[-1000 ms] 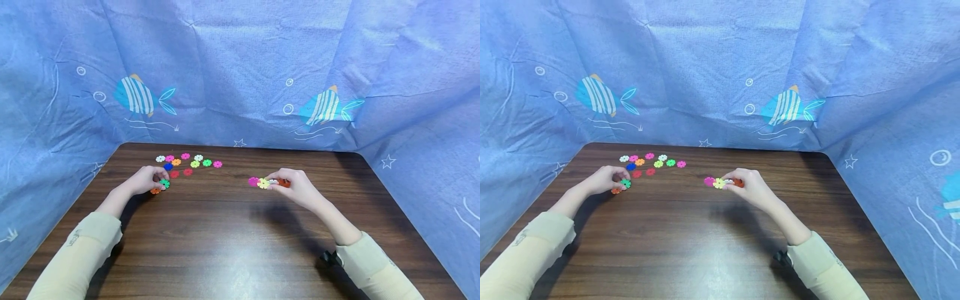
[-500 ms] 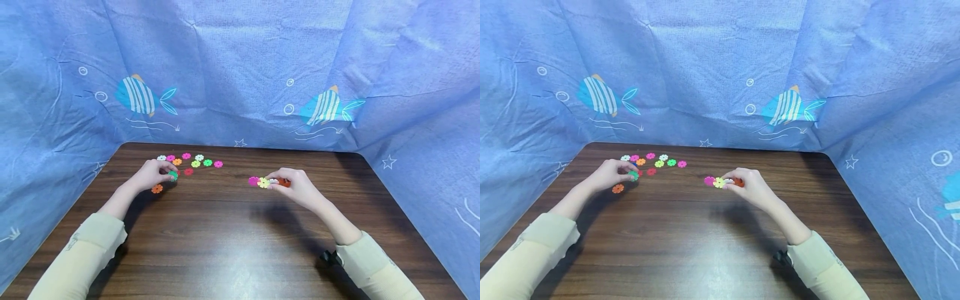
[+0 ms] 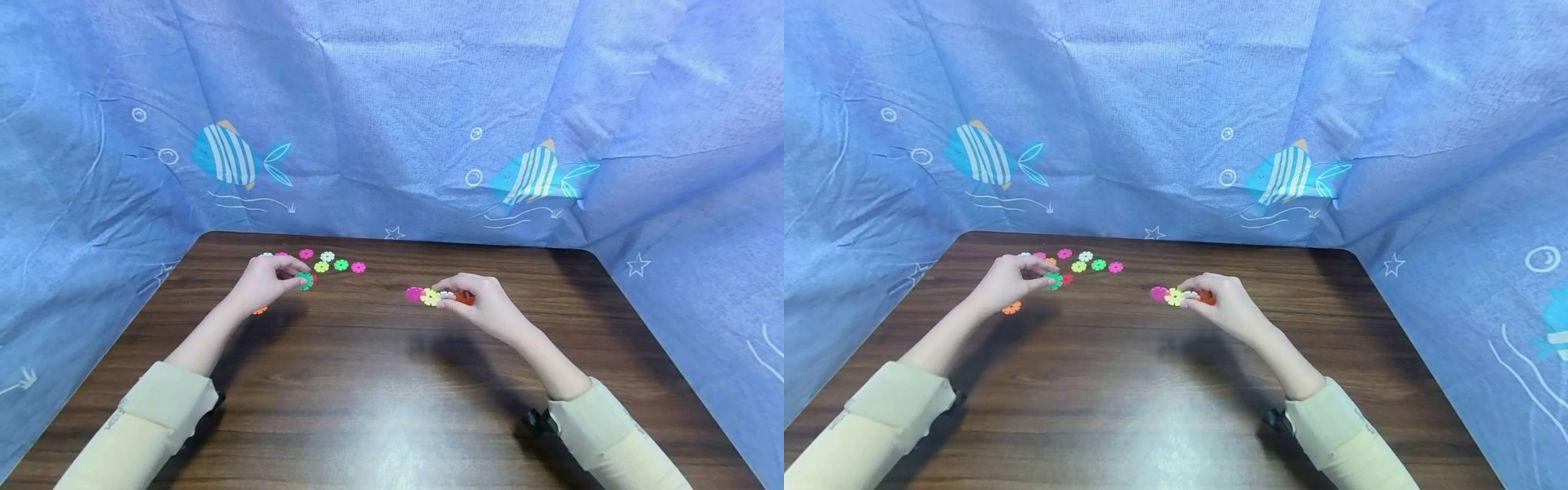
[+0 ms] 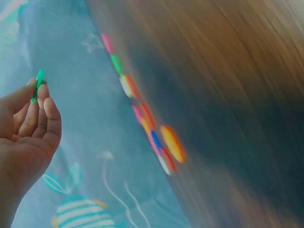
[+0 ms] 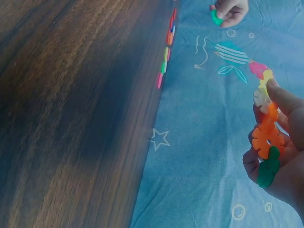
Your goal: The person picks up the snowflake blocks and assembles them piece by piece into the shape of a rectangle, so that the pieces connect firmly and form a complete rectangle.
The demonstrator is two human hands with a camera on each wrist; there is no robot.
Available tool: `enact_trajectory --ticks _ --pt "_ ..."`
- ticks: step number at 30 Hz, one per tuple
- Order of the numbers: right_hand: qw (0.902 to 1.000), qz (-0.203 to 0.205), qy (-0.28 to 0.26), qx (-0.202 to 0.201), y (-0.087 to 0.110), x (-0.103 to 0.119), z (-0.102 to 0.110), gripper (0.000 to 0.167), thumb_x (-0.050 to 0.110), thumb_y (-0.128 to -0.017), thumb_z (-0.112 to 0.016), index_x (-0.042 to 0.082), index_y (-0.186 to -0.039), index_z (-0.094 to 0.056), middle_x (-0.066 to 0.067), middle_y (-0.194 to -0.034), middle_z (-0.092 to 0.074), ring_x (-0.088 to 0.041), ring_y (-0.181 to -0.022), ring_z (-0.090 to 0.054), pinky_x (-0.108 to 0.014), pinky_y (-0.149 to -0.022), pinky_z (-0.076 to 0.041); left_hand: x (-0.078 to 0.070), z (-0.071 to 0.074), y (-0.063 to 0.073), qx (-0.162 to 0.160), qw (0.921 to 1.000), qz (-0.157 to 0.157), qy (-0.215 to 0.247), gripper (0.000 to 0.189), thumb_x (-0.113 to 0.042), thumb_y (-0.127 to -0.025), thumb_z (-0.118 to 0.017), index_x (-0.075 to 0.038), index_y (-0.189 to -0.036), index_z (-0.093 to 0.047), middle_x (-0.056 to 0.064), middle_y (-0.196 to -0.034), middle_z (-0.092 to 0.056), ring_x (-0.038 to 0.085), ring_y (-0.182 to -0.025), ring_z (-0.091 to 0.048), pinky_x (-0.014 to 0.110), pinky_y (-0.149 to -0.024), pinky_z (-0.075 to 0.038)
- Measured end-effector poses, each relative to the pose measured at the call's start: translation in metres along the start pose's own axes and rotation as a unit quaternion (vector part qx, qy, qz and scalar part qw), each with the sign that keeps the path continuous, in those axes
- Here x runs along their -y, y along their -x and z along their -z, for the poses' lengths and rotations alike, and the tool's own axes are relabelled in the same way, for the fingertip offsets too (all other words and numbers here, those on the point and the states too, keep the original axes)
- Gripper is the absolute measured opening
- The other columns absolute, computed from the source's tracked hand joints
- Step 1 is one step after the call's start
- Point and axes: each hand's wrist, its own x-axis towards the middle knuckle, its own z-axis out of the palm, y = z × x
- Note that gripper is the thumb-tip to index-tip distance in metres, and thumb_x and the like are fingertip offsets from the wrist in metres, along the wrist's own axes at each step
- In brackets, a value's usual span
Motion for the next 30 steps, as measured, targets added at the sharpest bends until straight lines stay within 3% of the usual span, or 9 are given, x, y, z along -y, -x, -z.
enact_trajectory --ticks 7,15,23,30 --pt "1.0000 0.002 -0.001 -0.001 -0.001 0.002 -0.001 0.023 0.023 -0.081 -0.075 0.020 -0.103 -0.071 0.010 -0.089 -0.066 -0.021 -0.065 -0.051 -0.023 -0.056 -0.037 -0.032 -0.008 0.001 -0.010 0.9985 0.021 0.050 0.022 -0.013 -0.079 -0.077 -0.006 -0.099 -0.072 0.005 -0.080 -0.072 0.012 -0.072 -0.064 0.022 -0.063 -0.048" --pt "0.9995 0.022 0.002 -0.022 -0.003 0.005 -0.001 0.024 0.027 -0.081 -0.075 0.022 -0.103 -0.071 0.011 -0.089 -0.067 -0.011 -0.065 -0.050 -0.024 -0.056 -0.039 -0.067 -0.017 0.005 -0.012 0.9881 0.072 0.135 0.022 -0.016 -0.078 -0.078 -0.011 -0.099 -0.073 0.005 -0.084 -0.072 0.012 -0.075 -0.068 0.022 -0.065 -0.053" --pt "0.9966 0.056 -0.004 -0.061 -0.006 0.010 -0.008 0.024 0.020 -0.078 -0.078 0.018 -0.101 -0.071 0.010 -0.086 -0.066 -0.005 -0.067 -0.051 -0.024 -0.057 -0.041 -0.093 -0.034 0.005 -0.014 0.9567 0.102 0.272 0.025 -0.012 -0.079 -0.076 -0.001 -0.101 -0.070 0.015 -0.087 -0.070 0.031 -0.076 -0.070 0.036 -0.068 -0.057" --pt "0.9942 0.078 -0.005 -0.073 -0.010 0.014 -0.013 0.026 0.019 -0.076 -0.080 0.017 -0.101 -0.071 0.009 -0.084 -0.066 -0.005 -0.067 -0.050 -0.016 -0.058 -0.037 -0.107 -0.050 0.003 -0.020 0.9389 0.102 0.328 0.024 -0.007 -0.080 -0.075 0.003 -0.100 -0.068 0.018 -0.087 -0.070 0.021 -0.069 -0.070 0.037 -0.066 -0.058"
